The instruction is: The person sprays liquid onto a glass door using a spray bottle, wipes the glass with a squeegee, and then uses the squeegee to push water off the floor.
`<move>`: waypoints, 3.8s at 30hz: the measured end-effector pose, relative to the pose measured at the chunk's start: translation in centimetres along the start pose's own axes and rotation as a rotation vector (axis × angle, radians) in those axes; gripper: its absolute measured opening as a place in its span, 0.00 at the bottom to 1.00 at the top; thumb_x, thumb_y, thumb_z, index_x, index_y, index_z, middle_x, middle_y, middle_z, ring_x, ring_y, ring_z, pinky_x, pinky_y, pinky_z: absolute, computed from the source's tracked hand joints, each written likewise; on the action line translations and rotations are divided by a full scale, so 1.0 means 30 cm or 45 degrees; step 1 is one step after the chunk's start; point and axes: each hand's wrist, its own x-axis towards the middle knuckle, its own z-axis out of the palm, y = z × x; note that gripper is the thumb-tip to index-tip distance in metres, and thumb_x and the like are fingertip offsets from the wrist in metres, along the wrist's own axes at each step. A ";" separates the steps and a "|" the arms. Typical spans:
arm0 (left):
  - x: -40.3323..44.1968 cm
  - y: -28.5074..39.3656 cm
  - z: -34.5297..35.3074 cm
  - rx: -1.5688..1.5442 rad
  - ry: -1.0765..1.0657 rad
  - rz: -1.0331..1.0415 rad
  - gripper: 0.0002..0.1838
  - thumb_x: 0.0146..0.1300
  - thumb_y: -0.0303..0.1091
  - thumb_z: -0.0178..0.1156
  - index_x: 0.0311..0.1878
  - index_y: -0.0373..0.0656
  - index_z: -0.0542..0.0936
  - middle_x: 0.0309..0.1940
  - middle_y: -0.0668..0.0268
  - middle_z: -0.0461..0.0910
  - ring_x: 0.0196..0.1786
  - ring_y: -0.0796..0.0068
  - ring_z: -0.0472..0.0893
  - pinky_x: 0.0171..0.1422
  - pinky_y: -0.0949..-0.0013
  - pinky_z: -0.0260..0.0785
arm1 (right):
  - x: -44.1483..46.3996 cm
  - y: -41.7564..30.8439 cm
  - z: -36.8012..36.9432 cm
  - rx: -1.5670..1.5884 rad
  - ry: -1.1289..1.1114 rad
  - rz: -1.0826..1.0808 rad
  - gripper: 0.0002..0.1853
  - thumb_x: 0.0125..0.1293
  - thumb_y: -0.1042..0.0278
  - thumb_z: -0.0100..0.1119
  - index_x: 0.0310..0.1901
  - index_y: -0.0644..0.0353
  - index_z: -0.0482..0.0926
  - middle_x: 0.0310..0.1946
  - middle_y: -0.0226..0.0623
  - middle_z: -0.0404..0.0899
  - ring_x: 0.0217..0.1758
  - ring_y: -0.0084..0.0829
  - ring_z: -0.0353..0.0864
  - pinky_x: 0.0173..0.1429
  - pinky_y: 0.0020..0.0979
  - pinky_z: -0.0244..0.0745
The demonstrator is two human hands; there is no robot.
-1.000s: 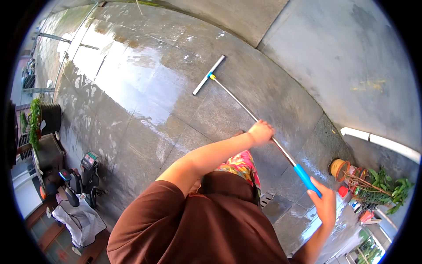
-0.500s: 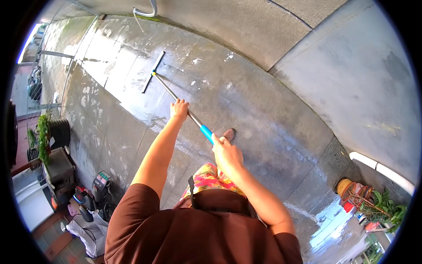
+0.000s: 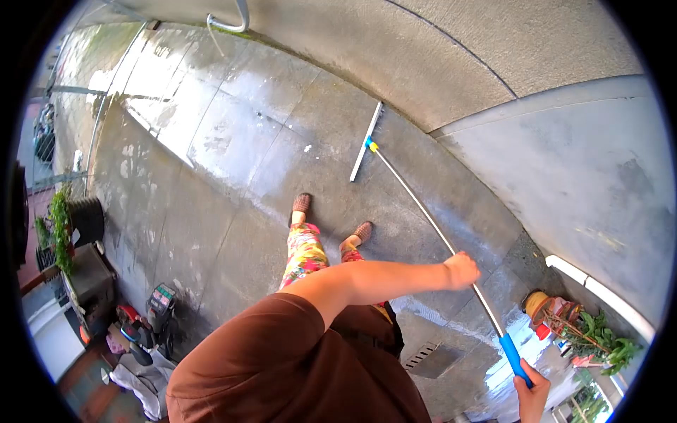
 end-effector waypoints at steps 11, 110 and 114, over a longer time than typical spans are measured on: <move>-0.789 -0.908 -0.348 0.112 -0.148 -0.507 0.08 0.53 0.34 0.62 0.37 0.46 0.83 0.37 0.55 0.84 0.46 0.54 0.84 0.50 0.54 0.77 | 0.348 -0.771 0.719 0.193 -0.360 -0.321 0.23 0.65 0.66 0.65 0.62 0.53 0.78 0.30 0.25 0.79 0.29 0.17 0.69 0.35 0.25 0.69; -2.755 -2.142 -0.954 0.919 -0.141 -1.061 0.13 0.64 0.40 0.56 0.50 0.59 0.83 0.57 0.67 0.77 0.70 0.66 0.66 0.72 0.48 0.54 | -0.272 -2.454 2.540 0.438 -0.456 -0.432 0.30 0.66 0.61 0.58 0.70 0.44 0.66 0.38 0.59 0.80 0.41 0.57 0.82 0.44 0.42 0.75; -2.752 -2.034 -0.832 0.962 -0.237 -0.784 0.16 0.64 0.37 0.55 0.50 0.40 0.83 0.52 0.61 0.82 0.62 0.62 0.75 0.69 0.52 0.59 | -0.373 -2.332 2.452 0.398 -0.421 -0.531 0.30 0.68 0.68 0.57 0.71 0.48 0.65 0.21 0.34 0.70 0.22 0.24 0.70 0.30 0.32 0.69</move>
